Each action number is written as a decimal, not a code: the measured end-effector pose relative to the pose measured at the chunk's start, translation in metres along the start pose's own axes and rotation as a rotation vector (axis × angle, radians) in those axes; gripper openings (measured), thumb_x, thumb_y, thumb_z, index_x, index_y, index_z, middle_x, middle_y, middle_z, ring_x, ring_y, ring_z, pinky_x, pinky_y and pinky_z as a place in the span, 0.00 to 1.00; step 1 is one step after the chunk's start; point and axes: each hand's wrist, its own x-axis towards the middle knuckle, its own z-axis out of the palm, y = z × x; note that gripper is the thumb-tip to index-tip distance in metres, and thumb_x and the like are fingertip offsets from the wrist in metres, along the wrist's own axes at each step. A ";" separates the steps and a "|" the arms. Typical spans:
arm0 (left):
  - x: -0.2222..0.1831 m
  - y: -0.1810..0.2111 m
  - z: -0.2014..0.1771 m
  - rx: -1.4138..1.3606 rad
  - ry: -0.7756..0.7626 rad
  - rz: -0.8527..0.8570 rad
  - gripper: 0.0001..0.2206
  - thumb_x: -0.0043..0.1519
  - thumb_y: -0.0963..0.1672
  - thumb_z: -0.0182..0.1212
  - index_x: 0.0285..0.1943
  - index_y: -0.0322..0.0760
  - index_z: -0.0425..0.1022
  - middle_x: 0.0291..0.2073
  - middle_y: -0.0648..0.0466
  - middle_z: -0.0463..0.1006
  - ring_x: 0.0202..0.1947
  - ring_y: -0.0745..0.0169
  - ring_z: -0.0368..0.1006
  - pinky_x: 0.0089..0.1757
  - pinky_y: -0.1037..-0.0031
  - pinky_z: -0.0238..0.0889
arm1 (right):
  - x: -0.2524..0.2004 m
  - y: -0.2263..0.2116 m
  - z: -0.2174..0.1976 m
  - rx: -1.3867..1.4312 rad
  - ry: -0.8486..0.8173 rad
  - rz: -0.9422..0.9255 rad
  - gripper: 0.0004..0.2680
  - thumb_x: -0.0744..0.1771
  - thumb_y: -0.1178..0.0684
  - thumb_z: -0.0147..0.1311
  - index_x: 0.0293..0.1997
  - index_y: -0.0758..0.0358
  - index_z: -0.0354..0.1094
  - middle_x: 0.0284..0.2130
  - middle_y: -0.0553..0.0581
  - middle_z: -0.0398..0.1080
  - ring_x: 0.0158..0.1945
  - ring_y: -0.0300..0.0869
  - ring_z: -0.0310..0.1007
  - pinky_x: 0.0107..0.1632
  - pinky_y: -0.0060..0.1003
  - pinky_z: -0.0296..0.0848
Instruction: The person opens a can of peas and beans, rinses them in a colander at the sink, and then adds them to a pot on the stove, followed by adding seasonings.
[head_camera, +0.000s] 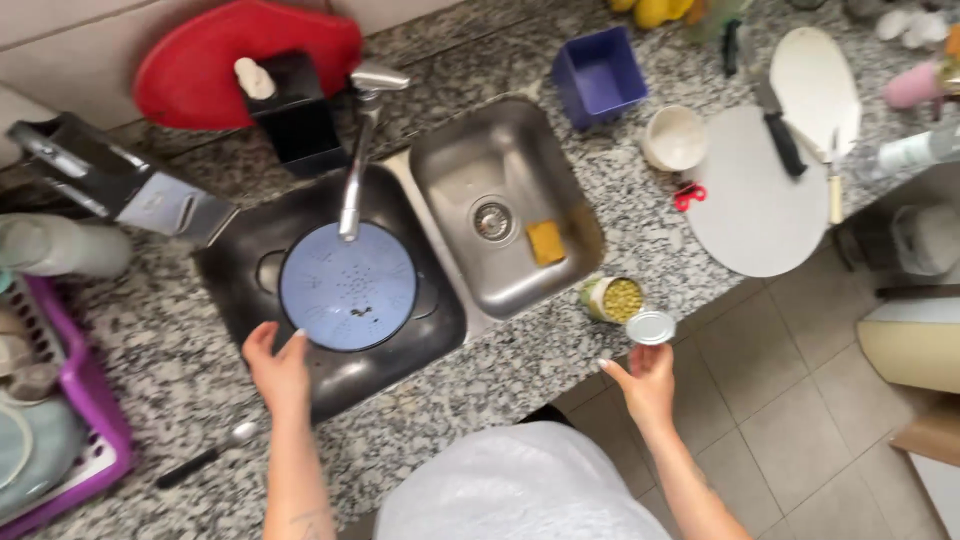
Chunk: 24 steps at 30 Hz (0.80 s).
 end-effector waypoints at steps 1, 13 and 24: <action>-0.011 0.027 -0.001 -0.008 -0.020 0.013 0.24 0.56 0.37 0.62 0.59 0.30 0.56 0.54 0.29 0.64 0.47 0.35 0.68 0.44 0.59 0.66 | -0.005 -0.041 -0.006 -0.002 -0.055 -0.043 0.25 0.54 0.52 0.69 0.48 0.69 0.56 0.40 0.67 0.63 0.44 0.54 0.63 0.48 0.48 0.62; -0.069 0.121 -0.034 0.048 -0.124 0.011 0.18 0.58 0.38 0.58 0.56 0.32 0.60 0.54 0.40 0.68 0.52 0.43 0.66 0.49 0.59 0.62 | 0.014 -0.063 0.033 0.352 -0.084 -0.425 0.30 0.54 0.62 0.67 0.59 0.64 0.54 0.53 0.69 0.58 0.61 0.60 0.54 0.62 0.55 0.51; -0.066 0.080 -0.060 -0.048 -0.078 -0.080 0.17 0.55 0.37 0.58 0.54 0.31 0.65 0.51 0.36 0.70 0.51 0.36 0.67 0.48 0.57 0.63 | -0.043 -0.132 0.117 0.245 -0.674 -0.668 0.30 0.49 0.67 0.68 0.55 0.65 0.59 0.51 0.68 0.63 0.60 0.59 0.58 0.59 0.54 0.58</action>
